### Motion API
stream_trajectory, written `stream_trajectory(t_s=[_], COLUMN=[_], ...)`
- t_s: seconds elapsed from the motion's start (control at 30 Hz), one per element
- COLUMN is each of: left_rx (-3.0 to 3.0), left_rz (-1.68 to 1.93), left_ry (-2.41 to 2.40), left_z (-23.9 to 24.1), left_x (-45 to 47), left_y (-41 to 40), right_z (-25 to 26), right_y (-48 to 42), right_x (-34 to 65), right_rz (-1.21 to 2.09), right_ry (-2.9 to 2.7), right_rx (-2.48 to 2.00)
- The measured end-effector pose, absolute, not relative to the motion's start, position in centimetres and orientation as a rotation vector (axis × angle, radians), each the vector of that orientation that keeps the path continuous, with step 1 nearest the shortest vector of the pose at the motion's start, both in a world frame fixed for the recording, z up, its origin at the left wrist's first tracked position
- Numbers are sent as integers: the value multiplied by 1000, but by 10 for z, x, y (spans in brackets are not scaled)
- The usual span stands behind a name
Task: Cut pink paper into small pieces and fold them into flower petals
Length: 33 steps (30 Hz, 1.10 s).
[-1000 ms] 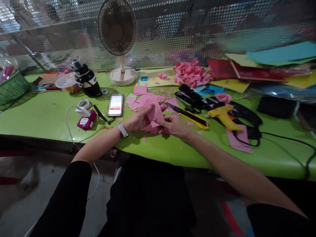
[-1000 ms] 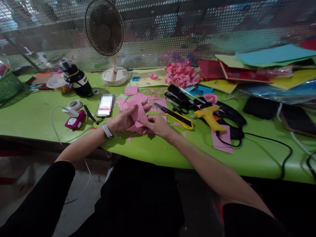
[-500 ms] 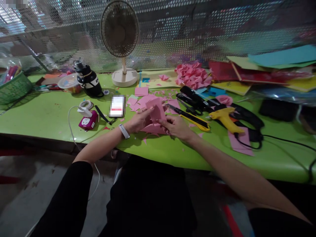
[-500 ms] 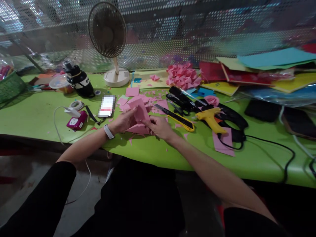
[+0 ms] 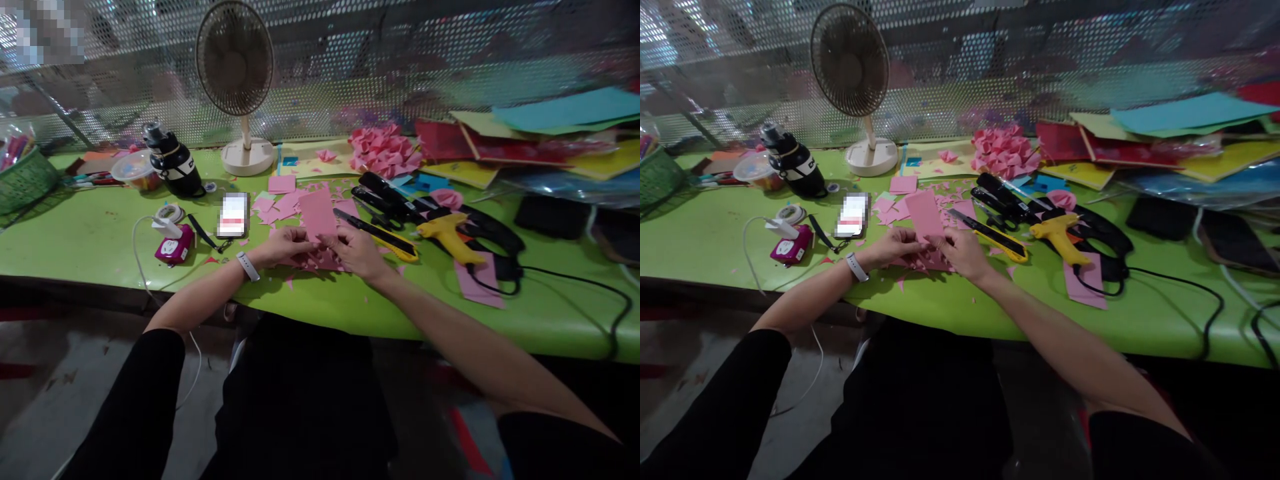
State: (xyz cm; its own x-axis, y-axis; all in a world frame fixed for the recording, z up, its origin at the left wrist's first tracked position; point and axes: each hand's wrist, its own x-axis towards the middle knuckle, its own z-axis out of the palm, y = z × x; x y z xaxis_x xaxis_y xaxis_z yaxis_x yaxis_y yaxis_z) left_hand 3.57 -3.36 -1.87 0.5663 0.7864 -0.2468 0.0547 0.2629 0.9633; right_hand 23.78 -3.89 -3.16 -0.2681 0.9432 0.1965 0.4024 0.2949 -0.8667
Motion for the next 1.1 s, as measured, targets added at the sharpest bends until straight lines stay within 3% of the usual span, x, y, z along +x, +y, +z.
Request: stream_trajectory(t_s=[0.27,0.53,1.1], left_rx=[1279,1248,1146], left_rz=[606,602,623], left_ry=[852,899,793], left_z=[-20,-14,-13], left_x=[26,26,9], left_y=[-27,-30,-18], right_z=[-20,-27,-16], right_y=[-31,-34,-37], right_x=[254,246,251], right_rz=[1350,1227,1324], right_ry=[-1791,-1822,-1706], right_rx=[-1100,-1085,-1009])
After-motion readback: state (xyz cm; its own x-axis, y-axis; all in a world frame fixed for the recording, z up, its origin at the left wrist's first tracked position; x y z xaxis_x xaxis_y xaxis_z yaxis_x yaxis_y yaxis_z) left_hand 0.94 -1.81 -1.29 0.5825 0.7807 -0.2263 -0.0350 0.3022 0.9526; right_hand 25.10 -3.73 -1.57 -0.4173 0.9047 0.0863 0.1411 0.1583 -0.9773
